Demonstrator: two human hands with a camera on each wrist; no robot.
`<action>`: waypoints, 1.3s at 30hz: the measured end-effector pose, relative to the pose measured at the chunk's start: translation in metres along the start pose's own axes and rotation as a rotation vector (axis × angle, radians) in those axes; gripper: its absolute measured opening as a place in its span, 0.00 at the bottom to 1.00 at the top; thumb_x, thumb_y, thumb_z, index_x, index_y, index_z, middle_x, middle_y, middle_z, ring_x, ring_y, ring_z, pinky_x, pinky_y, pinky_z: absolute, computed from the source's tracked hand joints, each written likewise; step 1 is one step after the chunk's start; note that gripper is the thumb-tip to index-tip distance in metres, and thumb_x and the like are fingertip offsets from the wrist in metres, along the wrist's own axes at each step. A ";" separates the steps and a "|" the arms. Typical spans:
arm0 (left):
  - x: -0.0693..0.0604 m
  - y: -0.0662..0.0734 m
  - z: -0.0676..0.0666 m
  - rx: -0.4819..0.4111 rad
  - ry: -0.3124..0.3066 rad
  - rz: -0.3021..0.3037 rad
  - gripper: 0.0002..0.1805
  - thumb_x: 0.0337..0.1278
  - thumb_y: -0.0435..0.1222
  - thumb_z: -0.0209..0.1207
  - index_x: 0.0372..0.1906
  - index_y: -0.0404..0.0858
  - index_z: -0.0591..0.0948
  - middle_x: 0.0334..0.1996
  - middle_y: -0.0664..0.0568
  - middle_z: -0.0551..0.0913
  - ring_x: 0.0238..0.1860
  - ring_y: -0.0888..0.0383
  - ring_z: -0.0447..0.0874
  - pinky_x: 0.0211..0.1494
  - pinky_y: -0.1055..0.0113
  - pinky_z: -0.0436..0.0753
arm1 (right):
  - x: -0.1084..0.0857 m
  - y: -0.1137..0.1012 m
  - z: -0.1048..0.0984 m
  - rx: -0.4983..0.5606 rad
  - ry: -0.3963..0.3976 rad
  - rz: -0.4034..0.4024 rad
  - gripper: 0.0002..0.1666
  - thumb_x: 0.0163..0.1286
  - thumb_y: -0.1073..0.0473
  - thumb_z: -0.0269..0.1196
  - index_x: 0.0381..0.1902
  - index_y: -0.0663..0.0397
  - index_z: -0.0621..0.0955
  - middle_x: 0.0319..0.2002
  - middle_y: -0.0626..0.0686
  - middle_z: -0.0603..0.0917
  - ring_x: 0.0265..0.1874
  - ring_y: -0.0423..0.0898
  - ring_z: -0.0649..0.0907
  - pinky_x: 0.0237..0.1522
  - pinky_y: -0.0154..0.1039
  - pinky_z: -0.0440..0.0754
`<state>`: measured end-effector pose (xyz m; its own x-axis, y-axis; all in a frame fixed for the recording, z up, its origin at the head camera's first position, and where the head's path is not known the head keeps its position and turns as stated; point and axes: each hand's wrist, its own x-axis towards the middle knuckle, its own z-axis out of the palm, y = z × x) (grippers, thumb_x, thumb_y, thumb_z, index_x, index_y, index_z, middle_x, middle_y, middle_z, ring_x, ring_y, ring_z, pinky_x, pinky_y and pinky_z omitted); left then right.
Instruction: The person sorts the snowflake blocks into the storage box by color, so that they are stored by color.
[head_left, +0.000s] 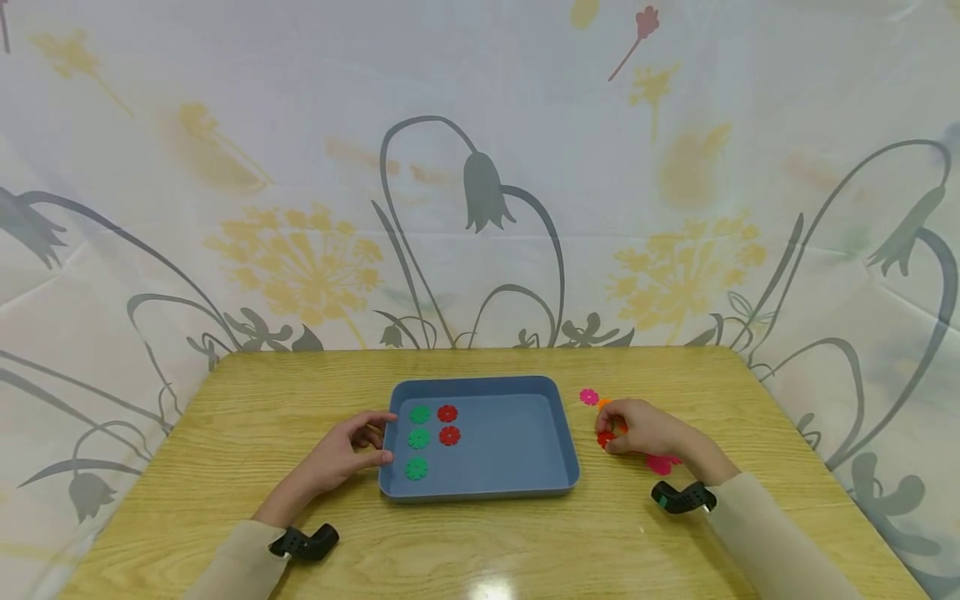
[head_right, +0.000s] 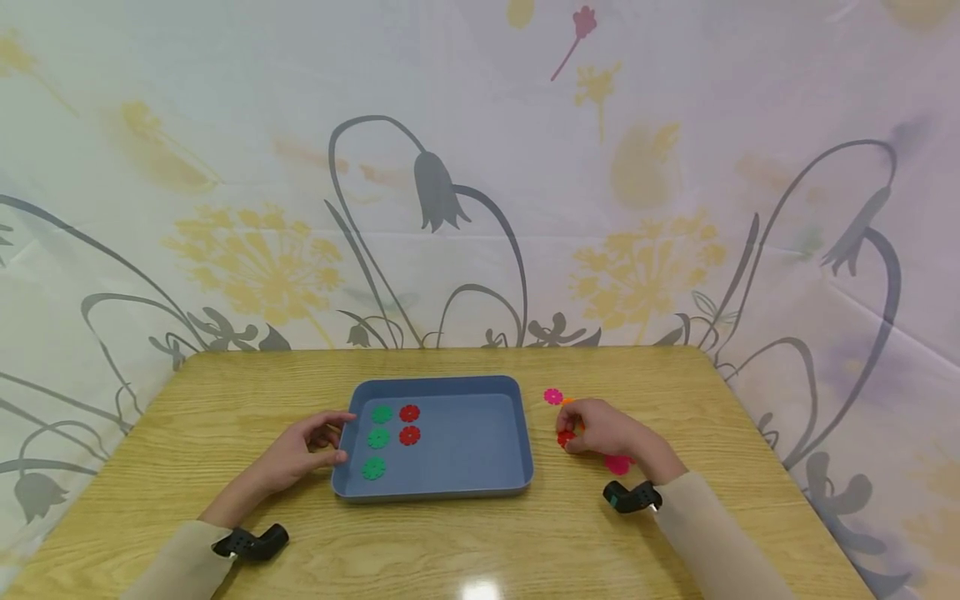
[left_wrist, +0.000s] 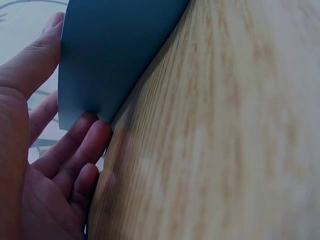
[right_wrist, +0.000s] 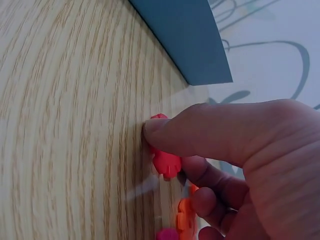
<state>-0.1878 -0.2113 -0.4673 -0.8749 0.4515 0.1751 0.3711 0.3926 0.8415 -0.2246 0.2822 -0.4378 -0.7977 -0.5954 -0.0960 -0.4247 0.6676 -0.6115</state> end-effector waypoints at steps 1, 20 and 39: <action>0.000 0.000 0.000 -0.002 0.002 -0.001 0.29 0.52 0.37 0.66 0.60 0.37 0.73 0.45 0.47 0.75 0.38 0.57 0.76 0.42 0.65 0.74 | 0.000 0.001 0.000 0.001 0.003 -0.001 0.11 0.54 0.65 0.67 0.35 0.51 0.77 0.28 0.47 0.75 0.25 0.43 0.70 0.29 0.37 0.70; -0.001 0.000 0.000 0.009 0.005 -0.005 0.29 0.53 0.38 0.65 0.60 0.37 0.72 0.44 0.48 0.75 0.38 0.57 0.76 0.42 0.65 0.74 | -0.004 0.002 0.003 -0.003 0.138 -0.052 0.11 0.55 0.66 0.69 0.36 0.49 0.81 0.33 0.44 0.77 0.32 0.43 0.76 0.35 0.38 0.76; -0.001 -0.001 0.001 -0.007 0.017 0.007 0.28 0.52 0.36 0.66 0.60 0.38 0.73 0.45 0.47 0.76 0.39 0.56 0.76 0.42 0.64 0.75 | 0.000 -0.010 -0.006 0.055 0.271 -0.045 0.09 0.62 0.66 0.64 0.40 0.53 0.84 0.41 0.49 0.82 0.37 0.44 0.81 0.38 0.35 0.79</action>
<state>-0.1872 -0.2109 -0.4692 -0.8775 0.4408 0.1891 0.3748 0.3841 0.8438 -0.2229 0.2786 -0.4268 -0.8670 -0.4777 0.1418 -0.4446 0.6132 -0.6529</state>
